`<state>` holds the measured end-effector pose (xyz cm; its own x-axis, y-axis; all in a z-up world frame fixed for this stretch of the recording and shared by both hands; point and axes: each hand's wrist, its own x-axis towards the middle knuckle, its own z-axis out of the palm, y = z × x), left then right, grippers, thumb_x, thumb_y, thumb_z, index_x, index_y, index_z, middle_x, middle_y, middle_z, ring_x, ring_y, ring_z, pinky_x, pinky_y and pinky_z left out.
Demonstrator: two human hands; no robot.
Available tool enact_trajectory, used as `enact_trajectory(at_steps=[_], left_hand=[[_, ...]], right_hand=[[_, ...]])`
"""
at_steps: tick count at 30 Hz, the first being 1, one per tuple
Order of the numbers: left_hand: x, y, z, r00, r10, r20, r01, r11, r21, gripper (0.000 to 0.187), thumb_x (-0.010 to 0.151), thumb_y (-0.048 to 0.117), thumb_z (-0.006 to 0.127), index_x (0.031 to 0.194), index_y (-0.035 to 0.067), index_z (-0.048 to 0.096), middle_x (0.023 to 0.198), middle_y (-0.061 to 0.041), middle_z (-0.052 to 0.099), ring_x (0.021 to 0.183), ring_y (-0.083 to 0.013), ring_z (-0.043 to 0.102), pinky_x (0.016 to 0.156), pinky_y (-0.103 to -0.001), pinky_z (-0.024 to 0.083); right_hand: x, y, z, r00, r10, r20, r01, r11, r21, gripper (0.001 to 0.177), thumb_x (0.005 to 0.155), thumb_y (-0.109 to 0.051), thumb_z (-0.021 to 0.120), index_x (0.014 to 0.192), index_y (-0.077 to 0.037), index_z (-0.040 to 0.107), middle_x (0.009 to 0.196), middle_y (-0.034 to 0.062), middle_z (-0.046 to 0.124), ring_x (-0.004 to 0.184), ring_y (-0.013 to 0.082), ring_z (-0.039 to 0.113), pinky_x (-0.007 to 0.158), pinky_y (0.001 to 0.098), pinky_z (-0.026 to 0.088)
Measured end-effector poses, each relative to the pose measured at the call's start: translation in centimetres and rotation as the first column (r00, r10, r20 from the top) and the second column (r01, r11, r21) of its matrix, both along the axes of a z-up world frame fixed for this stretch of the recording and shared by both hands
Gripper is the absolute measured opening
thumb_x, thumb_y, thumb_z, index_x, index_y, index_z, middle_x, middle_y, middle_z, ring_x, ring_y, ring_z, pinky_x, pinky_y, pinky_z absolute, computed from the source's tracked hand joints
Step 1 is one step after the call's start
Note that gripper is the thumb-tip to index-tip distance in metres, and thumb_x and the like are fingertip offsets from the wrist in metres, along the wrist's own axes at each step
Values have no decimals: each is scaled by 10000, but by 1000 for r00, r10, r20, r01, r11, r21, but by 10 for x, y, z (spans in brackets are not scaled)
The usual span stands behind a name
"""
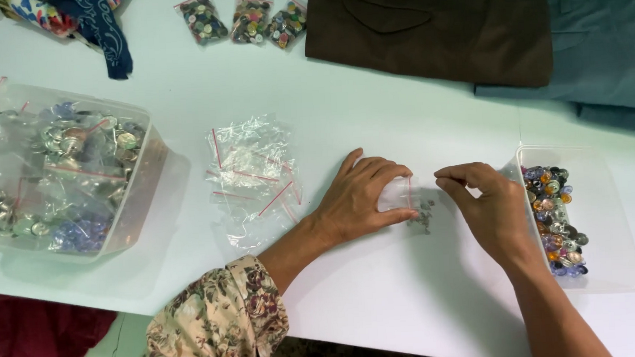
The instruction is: Sorting small silver buttons from a container and placing them into small plastic zip-lock bags before sealing them.
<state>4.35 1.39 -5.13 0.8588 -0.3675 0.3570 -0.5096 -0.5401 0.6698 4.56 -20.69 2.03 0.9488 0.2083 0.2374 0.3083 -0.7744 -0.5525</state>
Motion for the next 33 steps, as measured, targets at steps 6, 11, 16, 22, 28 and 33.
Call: enact_trajectory(at_steps=[6,11,16,22,28,33], left_hand=[[0,-1,-2,999,-31,28,34,992,-119,596,885,522,743,1327,165,561,1215,-42,635,1246,-239,600,1196,-530,324],[0,-1,0,999,-47,17,49,990,-136,605,880,498,761,1346,171,556,1237,-29,622,1263,-223,586,1192,-514,321],[-1,0,10,999,-53,-11,50,980,-191,594,873,478,775,1325,155,565,1243,-35,627,1264,-233,591,1200,-509,312],[0,2,19,998,-38,58,49,980,-193,555,869,428,801,1263,99,591,1202,-58,669,1166,-251,639,1164,-502,386],[0,2,22,996,-44,83,60,978,-198,551,869,406,817,1255,84,592,1186,-60,671,1148,-249,644,1158,-496,392],[-2,0,8,996,-82,-41,71,974,-216,614,865,428,802,1344,128,560,1259,-52,623,1270,-255,587,1221,-539,282]], right_hand=[[-9,4,-2,996,80,-36,-63,939,338,136,880,-58,817,1005,-109,807,854,3,768,816,75,657,860,274,549],[-14,7,1,990,141,-12,-122,893,432,134,886,31,758,1001,-30,788,866,90,776,832,173,725,850,335,595],[-10,-7,-1,996,84,-27,-70,941,332,149,909,41,747,1036,-19,798,858,98,757,842,181,703,834,342,579],[-8,-19,-17,984,167,-60,-171,982,-83,196,928,-121,729,1112,-104,794,1001,43,725,969,218,645,801,360,538],[-3,-16,-27,969,247,10,-245,964,-100,185,917,-90,742,1095,-51,775,1001,84,711,911,255,621,866,382,512],[-4,-5,-26,970,208,128,-178,961,-210,55,884,-59,790,937,-71,797,827,85,727,844,232,679,783,341,551]])
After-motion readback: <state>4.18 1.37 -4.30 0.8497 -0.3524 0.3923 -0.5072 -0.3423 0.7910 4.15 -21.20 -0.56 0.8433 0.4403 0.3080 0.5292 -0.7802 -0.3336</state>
